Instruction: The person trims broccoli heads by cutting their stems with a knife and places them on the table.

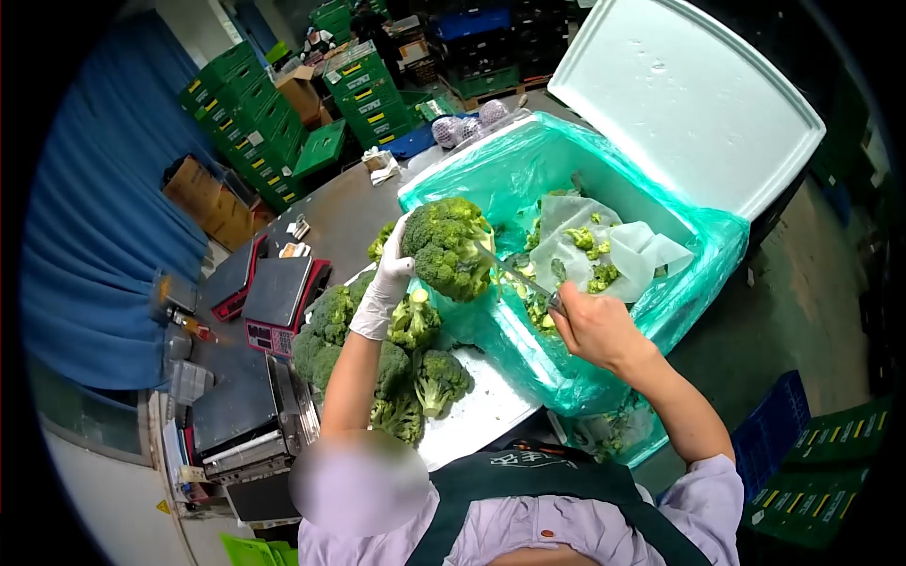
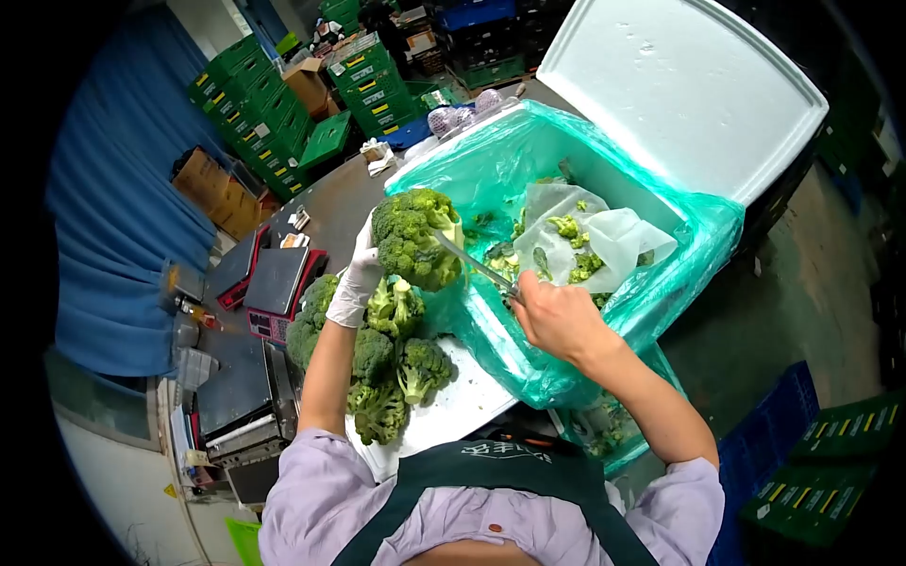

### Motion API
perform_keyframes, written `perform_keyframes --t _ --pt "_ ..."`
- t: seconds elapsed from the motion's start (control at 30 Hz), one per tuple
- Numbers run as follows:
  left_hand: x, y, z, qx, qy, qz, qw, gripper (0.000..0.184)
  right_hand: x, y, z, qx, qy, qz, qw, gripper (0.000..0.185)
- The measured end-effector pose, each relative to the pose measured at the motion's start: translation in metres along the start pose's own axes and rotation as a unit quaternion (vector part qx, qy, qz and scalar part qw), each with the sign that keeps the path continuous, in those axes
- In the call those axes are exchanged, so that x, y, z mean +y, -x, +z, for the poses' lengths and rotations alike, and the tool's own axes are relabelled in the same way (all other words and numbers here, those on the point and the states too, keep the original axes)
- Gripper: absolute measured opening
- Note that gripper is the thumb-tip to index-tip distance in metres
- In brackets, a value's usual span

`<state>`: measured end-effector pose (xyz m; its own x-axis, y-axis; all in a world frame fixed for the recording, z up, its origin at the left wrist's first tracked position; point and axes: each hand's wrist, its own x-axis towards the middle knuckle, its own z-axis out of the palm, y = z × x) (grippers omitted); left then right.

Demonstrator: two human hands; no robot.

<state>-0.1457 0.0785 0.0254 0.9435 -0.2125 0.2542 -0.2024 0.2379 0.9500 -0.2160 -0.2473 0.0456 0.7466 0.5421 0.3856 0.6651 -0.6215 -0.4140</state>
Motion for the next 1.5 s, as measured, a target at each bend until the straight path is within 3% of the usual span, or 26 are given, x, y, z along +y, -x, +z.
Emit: perform_keyframes --t 0.13,0.2,0.27,0.3,0.37,0.43,0.47,0.6,0.7,0.73,0.8,0.83,0.9,0.93,0.97,1.07,1.1,1.2,1.5 --pt "-0.011 -0.015 -0.01 -0.042 -0.035 0.011 0.998 0.096 0.005 0.001 -0.004 -0.024 0.082 0.001 0.996 0.018" --pt "-0.003 -0.014 0.004 -0.029 -0.037 0.015 0.999 0.087 0.013 -0.001 0.004 -0.005 0.163 0.019 0.986 0.016" --pt "0.014 -0.012 0.024 0.027 -0.175 -0.004 0.984 0.079 0.02 -0.005 0.018 -0.001 0.191 0.021 0.981 0.012" --pt "0.026 -0.01 0.04 0.045 -0.209 -0.051 0.976 0.072 0.027 -0.008 0.028 -0.009 0.225 0.064 0.972 0.011" --pt "0.031 -0.008 0.044 0.022 -0.193 -0.04 0.98 0.072 0.054 -0.017 0.041 -0.005 0.285 0.116 0.952 0.009" --pt "0.033 -0.006 0.041 0.003 -0.17 -0.016 0.985 0.074 0.066 -0.015 0.032 -0.012 0.17 0.143 0.975 0.015" --pt "0.022 -0.012 0.018 -0.012 -0.228 0.05 0.972 0.078 0.062 -0.011 0.022 -0.015 0.141 0.149 0.979 0.018" --pt "0.031 -0.003 0.005 0.001 -0.187 0.056 0.981 0.087 0.039 -0.005 -0.009 -0.018 0.071 0.22 0.973 0.023" --pt "0.021 -0.003 -0.009 -0.062 -0.011 0.106 0.992 0.096 0.023 0.005 -0.02 0.028 0.019 0.18 0.983 0.024" --pt "0.019 -0.001 -0.013 -0.06 -0.013 0.109 0.992 0.096 0.018 0.008 -0.021 0.029 0.019 0.176 0.984 0.024" --pt "0.015 0.005 -0.023 -0.031 0.11 0.028 0.993 0.089 0.006 0.01 -0.02 0.029 -0.024 0.155 0.987 0.023" --pt "0.007 0.003 -0.038 -0.111 0.162 0.025 0.98 0.079 0.0 0.011 -0.021 0.03 -0.031 0.14 0.989 0.022" --pt "-0.005 0.009 -0.042 -0.071 0.229 0.009 0.971 0.076 -0.007 0.013 -0.02 0.04 -0.046 0.12 0.991 0.022" --pt "-0.005 0.009 -0.035 -0.129 0.302 0.019 0.944 0.075 -0.009 0.013 -0.02 0.052 -0.061 0.105 0.991 0.022" --pt "-0.005 0.013 -0.027 -0.016 0.259 -0.014 0.966 0.078 -0.011 0.013 -0.02 0.054 -0.063 0.104 0.991 0.021" --pt "0.022 0.006 0.019 0.083 0.32 -0.134 0.934 0.08 -0.006 0.013 -0.015 0.083 -0.065 0.097 0.99 0.022" --pt "0.026 0.006 0.025 0.055 0.335 -0.159 0.927 0.079 -0.006 0.014 -0.015 0.082 -0.065 0.096 0.99 0.022" --pt "0.023 0.003 0.03 0.092 0.33 -0.236 0.91 0.077 -0.003 0.017 -0.017 0.077 -0.063 0.103 0.99 0.019" --pt "0.019 -0.003 0.036 0.043 0.364 -0.304 0.879 0.081 -0.003 0.032 -0.023 0.075 -0.05 0.1 0.991 0.02"
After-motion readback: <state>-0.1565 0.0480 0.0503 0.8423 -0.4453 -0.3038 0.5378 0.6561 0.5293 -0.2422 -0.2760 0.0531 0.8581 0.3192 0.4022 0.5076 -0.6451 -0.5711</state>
